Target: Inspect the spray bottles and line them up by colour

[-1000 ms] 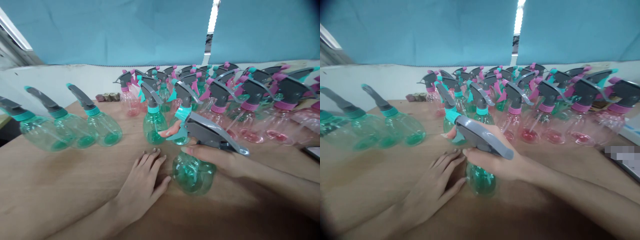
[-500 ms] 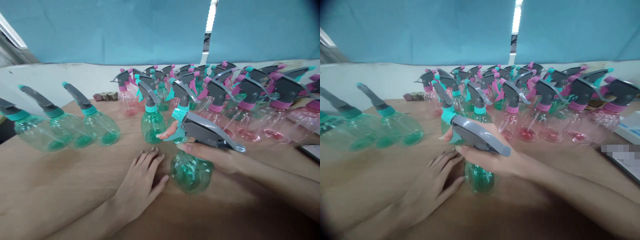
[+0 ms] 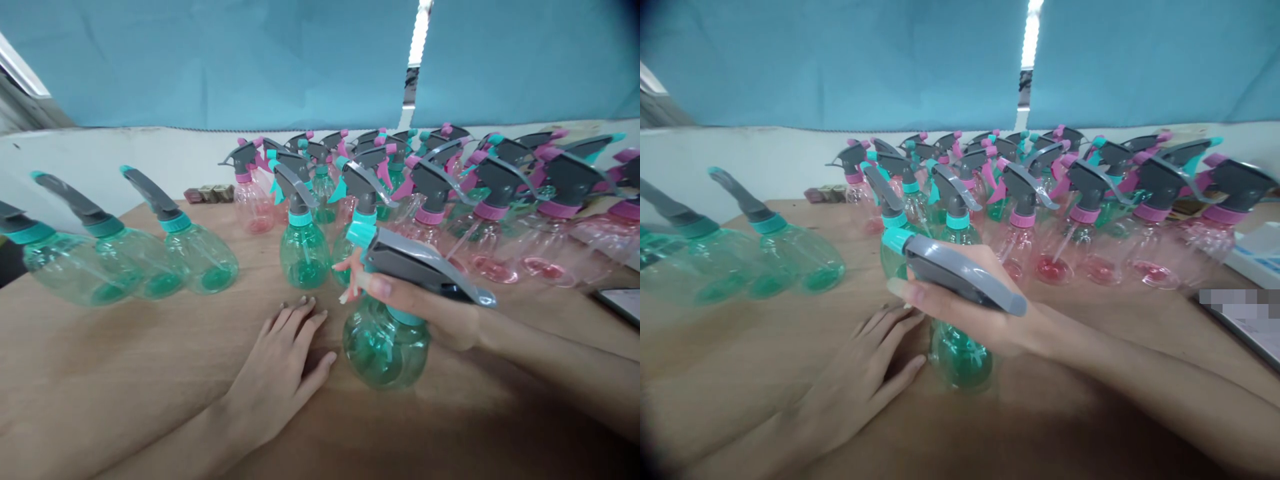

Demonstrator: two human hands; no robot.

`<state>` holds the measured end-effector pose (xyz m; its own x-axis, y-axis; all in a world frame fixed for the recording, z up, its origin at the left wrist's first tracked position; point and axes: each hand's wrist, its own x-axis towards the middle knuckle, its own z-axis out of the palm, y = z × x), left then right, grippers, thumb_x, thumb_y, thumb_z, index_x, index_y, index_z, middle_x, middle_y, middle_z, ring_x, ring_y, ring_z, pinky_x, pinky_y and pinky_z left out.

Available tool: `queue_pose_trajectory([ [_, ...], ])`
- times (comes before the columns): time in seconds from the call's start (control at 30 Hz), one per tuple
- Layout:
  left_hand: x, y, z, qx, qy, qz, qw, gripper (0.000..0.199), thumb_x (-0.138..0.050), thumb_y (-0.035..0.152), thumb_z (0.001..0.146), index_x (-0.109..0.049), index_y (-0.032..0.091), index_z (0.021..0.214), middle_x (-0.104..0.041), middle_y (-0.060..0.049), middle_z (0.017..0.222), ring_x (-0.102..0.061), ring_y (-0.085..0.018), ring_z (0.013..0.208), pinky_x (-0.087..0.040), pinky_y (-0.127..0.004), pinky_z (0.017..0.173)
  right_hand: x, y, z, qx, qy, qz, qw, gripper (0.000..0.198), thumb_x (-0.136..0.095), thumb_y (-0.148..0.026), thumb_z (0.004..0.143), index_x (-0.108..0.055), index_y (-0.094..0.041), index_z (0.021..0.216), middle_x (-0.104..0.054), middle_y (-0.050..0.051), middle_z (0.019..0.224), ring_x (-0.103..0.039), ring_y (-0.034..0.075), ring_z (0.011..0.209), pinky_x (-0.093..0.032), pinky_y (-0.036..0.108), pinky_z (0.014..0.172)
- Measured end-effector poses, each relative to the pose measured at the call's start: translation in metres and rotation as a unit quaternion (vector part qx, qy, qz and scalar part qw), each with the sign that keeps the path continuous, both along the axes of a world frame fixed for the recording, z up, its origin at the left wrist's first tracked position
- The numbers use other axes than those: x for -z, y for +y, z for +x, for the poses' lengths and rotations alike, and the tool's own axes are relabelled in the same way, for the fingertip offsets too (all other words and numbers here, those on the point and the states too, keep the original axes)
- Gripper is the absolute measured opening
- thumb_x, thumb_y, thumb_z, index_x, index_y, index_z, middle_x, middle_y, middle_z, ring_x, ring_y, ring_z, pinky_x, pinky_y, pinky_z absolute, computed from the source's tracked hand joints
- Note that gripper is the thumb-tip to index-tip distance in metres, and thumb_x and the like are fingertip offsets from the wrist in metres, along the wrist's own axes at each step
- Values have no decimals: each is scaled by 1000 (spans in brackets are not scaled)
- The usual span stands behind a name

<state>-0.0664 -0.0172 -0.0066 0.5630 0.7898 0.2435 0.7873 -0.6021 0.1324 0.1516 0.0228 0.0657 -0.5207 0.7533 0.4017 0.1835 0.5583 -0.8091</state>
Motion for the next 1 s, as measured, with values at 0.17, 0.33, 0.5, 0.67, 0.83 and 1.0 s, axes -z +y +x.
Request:
queue_pose_trajectory([
  [0.17, -2, 0, 0, 0, 3, -17, 1000, 41, -50, 34, 94, -45, 14, 130, -51, -14, 132, -44, -31, 124, -37, -52, 101, -1, -1, -2, -21, 46, -36, 998, 29, -50, -48, 89, -58, -23, 78, -60, -1, 76, -58, 14, 70, -49, 28, 66],
  [0.33, -4, 0, 0, 0, 5, -19, 1000, 40, -50, 33, 94, -44, 15, 130, -49, -14, 134, -43, -31, 125, -37, -52, 101, 1, 1, -4, -34, 54, -61, 996, 19, -55, -44, 86, -59, -26, 90, -56, -3, 68, -55, 13, 62, -47, 28, 63],
  [0.5, -4, 1, 1, -2, 12, -24, 1000, 40, -49, 32, 94, -44, 15, 130, -49, -14, 134, -43, -32, 124, -38, -52, 100, 2, 4, -4, -47, 60, -81, 994, 21, -58, -40, 86, -57, -25, 100, -54, -3, 73, -48, 11, 55, -40, 26, 52],
  [0.67, -2, 1, 0, 2, 8, -12, 1000, 40, -50, 32, 94, -44, 15, 130, -50, -14, 132, -44, -32, 123, -38, -52, 99, 1, 3, -4, -60, 77, -95, 991, 19, -57, -37, 87, -55, -24, 101, -54, -4, 75, -48, 11, 59, -46, 28, 65],
  [0.83, -3, 0, 0, 0, 1, -19, 1000, 41, -49, 32, 94, -42, 17, 132, -50, -13, 133, -43, -31, 125, -36, -52, 101, -3, -3, -3, -30, 74, -82, 993, 16, -60, -31, 85, -58, -22, 99, -56, -3, 77, -49, 11, 63, -48, 31, 79],
  [1.0, -4, 1, 1, -2, 7, -28, 1000, 40, -49, 32, 94, -44, 15, 131, -50, -14, 133, -43, -31, 125, -37, -51, 101, -2, -1, -4, -45, 99, -82, 991, 17, -61, -29, 84, -59, -22, 99, -61, 0, 90, -57, 13, 76, -51, 32, 80],
])
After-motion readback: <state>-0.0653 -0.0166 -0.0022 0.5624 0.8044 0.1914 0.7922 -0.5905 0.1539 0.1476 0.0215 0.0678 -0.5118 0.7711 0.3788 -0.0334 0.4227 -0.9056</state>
